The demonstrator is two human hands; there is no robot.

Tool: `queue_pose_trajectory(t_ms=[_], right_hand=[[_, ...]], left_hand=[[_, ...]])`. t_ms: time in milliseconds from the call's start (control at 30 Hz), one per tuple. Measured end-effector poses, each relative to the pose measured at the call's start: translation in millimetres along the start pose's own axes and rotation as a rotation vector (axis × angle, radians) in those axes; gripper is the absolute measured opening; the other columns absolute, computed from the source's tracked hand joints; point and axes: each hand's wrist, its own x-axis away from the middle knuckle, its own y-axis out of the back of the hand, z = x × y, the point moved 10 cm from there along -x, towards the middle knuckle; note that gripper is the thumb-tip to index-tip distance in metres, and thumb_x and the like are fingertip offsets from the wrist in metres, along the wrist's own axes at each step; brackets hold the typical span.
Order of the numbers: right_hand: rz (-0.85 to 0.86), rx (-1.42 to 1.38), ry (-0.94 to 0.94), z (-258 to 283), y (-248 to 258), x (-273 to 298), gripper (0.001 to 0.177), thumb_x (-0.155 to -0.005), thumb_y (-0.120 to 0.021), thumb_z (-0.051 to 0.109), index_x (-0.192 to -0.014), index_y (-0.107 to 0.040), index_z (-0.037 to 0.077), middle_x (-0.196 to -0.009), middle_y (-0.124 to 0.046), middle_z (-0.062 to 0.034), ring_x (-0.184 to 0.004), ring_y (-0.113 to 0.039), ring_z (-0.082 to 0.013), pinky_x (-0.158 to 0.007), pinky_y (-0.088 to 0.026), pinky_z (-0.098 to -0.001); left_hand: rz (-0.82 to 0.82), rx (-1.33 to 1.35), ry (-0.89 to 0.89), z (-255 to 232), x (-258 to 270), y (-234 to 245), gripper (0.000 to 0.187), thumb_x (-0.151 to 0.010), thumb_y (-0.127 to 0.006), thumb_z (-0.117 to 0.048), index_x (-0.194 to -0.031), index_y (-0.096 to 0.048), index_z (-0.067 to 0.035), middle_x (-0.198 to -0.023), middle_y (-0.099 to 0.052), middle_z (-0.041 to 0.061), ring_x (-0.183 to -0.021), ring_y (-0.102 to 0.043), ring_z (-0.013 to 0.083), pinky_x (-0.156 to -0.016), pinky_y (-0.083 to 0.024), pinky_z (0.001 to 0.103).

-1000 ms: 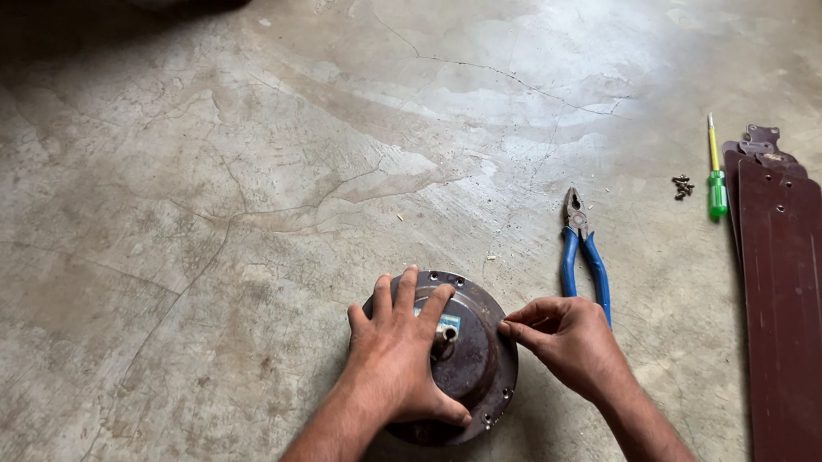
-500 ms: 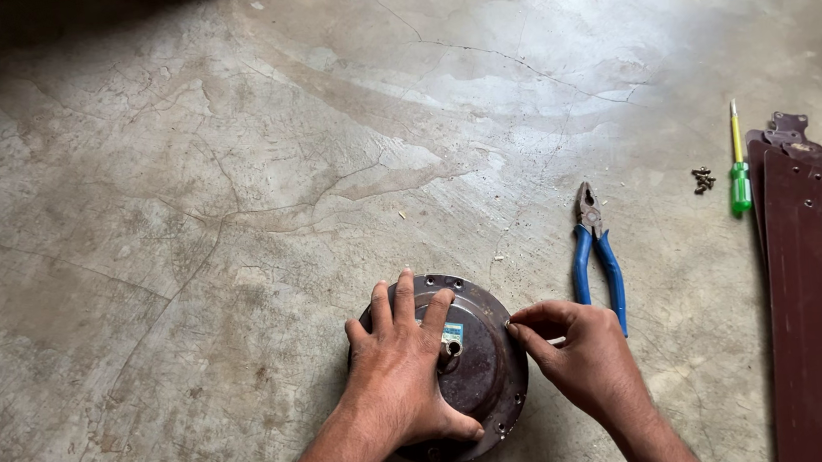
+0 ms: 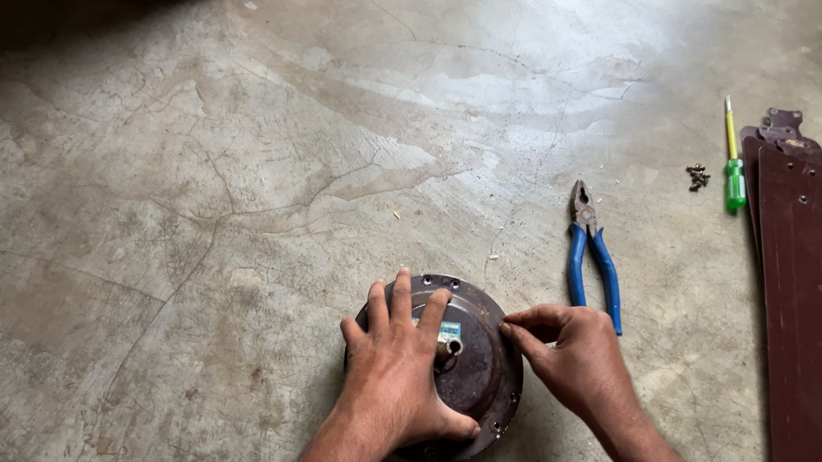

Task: The person assembles an electric fan motor by inserting screws into the motor housing and tightening them with a screwdriver. The person handles the motor, screws, pliers, and screwdriver on the floor.

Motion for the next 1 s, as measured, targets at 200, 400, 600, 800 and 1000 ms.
queue_pose_trajectory(t_ms=[200,400,600,800,1000], right_hand=[[-0.043,-0.09,-0.017,-1,2,0,0.02,-0.084,-0.082,0.02,-0.1,-0.083,0.009,-0.091,-0.084,-0.0092,-0.083,-0.083,-0.0161,-0.076,-0.069,-0.032],[-0.037,-0.125,0.024,-1,0,2,0.028,-0.082,-0.081,0.021,-0.109,-0.079,0.012,-0.097,-0.083,-0.0082,-0.086,-0.082,-0.0174,-0.076,-0.068,-0.0332],[0.0,-0.165,0.135,10,3,3,0.03,-0.081,-0.08,0.019,-0.11,-0.08,0.015,-0.095,-0.084,-0.0076,-0.087,-0.083,-0.0172,-0.074,-0.069,-0.0322],[-0.031,-0.132,0.078,0,-3,-2,0.018,-0.084,-0.079,0.021,-0.098,-0.082,0.011,-0.089,-0.084,-0.0065,-0.082,-0.082,-0.0155,-0.07,-0.069,-0.0317],[-0.021,-0.101,-0.017,-12,-8,-6,0.019,-0.085,-0.081,0.026,-0.091,-0.08,0.008,-0.087,-0.084,-0.0097,-0.081,-0.083,-0.0172,-0.07,-0.069,-0.0328]], left_hand=[[-0.005,0.04,0.043,1,4,5,0.15,-0.047,-0.099,-0.067,-0.16,-0.014,-0.018,-0.162,-0.004,0.031,-0.149,-0.005,0.0546,-0.107,-0.027,0.079],[-0.024,0.075,0.062,4,5,3,0.149,-0.045,-0.098,-0.067,-0.16,-0.017,-0.018,-0.164,-0.006,0.029,-0.151,-0.006,0.0532,-0.107,-0.029,0.08],[0.023,0.05,0.061,6,4,0,0.151,-0.048,-0.097,-0.069,-0.161,-0.012,-0.017,-0.163,-0.003,0.03,-0.15,-0.004,0.0556,-0.106,-0.029,0.081],[0.02,0.035,0.06,4,3,-2,0.152,-0.048,-0.097,-0.07,-0.161,-0.011,-0.019,-0.164,-0.003,0.03,-0.15,-0.003,0.0548,-0.107,-0.028,0.08],[0.002,0.055,0.059,5,5,0,0.152,-0.045,-0.097,-0.07,-0.162,-0.013,-0.019,-0.165,-0.004,0.029,-0.152,-0.005,0.053,-0.11,-0.028,0.078]])
